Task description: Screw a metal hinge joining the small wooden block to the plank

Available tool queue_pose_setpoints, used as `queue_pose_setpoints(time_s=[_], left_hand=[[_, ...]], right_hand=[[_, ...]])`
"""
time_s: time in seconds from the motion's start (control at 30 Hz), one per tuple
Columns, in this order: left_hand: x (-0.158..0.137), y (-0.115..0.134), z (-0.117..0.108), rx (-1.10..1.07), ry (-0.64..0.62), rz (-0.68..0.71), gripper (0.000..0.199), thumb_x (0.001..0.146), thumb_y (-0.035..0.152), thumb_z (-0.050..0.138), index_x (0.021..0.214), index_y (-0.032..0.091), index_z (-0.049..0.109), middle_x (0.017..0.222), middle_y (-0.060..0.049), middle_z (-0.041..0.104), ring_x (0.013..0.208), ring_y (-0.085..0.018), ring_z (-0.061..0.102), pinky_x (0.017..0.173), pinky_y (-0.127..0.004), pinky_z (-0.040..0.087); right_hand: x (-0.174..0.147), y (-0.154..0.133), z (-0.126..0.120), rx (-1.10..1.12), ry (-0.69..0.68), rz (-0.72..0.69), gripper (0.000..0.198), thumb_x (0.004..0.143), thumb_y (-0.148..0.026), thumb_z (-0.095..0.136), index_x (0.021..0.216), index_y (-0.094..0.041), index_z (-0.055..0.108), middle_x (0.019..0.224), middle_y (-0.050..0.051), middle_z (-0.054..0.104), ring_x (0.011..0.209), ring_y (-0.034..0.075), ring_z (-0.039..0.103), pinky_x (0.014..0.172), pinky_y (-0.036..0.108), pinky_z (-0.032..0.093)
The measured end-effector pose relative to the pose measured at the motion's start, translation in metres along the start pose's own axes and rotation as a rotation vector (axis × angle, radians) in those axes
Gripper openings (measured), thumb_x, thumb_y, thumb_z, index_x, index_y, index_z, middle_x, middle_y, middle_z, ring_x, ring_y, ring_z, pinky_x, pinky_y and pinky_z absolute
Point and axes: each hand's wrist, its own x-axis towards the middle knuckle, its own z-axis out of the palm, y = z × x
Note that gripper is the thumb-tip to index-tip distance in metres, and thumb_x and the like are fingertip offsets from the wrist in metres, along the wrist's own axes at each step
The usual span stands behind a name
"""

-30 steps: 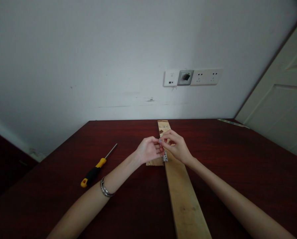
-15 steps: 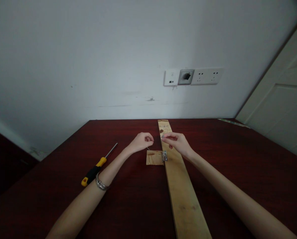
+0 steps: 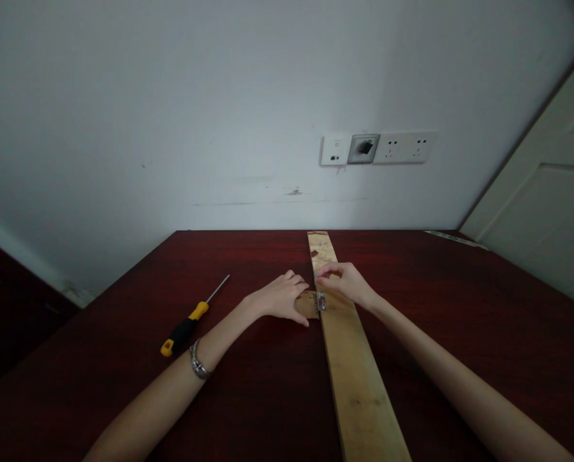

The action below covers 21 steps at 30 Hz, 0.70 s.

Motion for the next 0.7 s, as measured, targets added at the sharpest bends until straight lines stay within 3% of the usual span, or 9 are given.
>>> queue_pose_setpoints(time_s=[0.27,0.5,0.7], left_hand=[[0.002,0.002,0.012,0.028,0.005,-0.057,0.079,0.063,0.068,0.061,0.118,0.013,0.051,0.112,-0.013,0.049,0.1,-0.028,0.044,0.086,-0.037,0.037],[0.003,-0.002,0.016,-0.013,0.01,-0.035,0.064,0.068,0.066,0.057,0.109,0.017,0.057,0.106,-0.009,0.05,0.098,-0.025,0.045,0.085,-0.034,0.037],[0.004,-0.003,0.017,-0.043,0.029,-0.051,0.063,0.066,0.065,0.06,0.105,0.016,0.058,0.103,-0.008,0.051,0.096,-0.024,0.046,0.083,-0.033,0.037]], right_hand=[[0.0,0.002,-0.001,-0.057,-0.037,-0.001,0.014,0.066,-0.028,0.063,0.07,-0.015,0.067,0.066,0.001,0.064,0.065,0.014,0.055,0.065,0.027,0.044],[0.0,0.003,-0.004,-0.074,-0.067,0.012,0.017,0.068,-0.031,0.064,0.071,-0.015,0.068,0.069,0.002,0.065,0.067,0.014,0.057,0.066,0.027,0.044],[0.0,0.003,-0.005,-0.081,-0.067,0.007,0.019,0.068,-0.032,0.064,0.072,-0.014,0.069,0.07,0.003,0.066,0.067,0.015,0.057,0.067,0.028,0.045]])
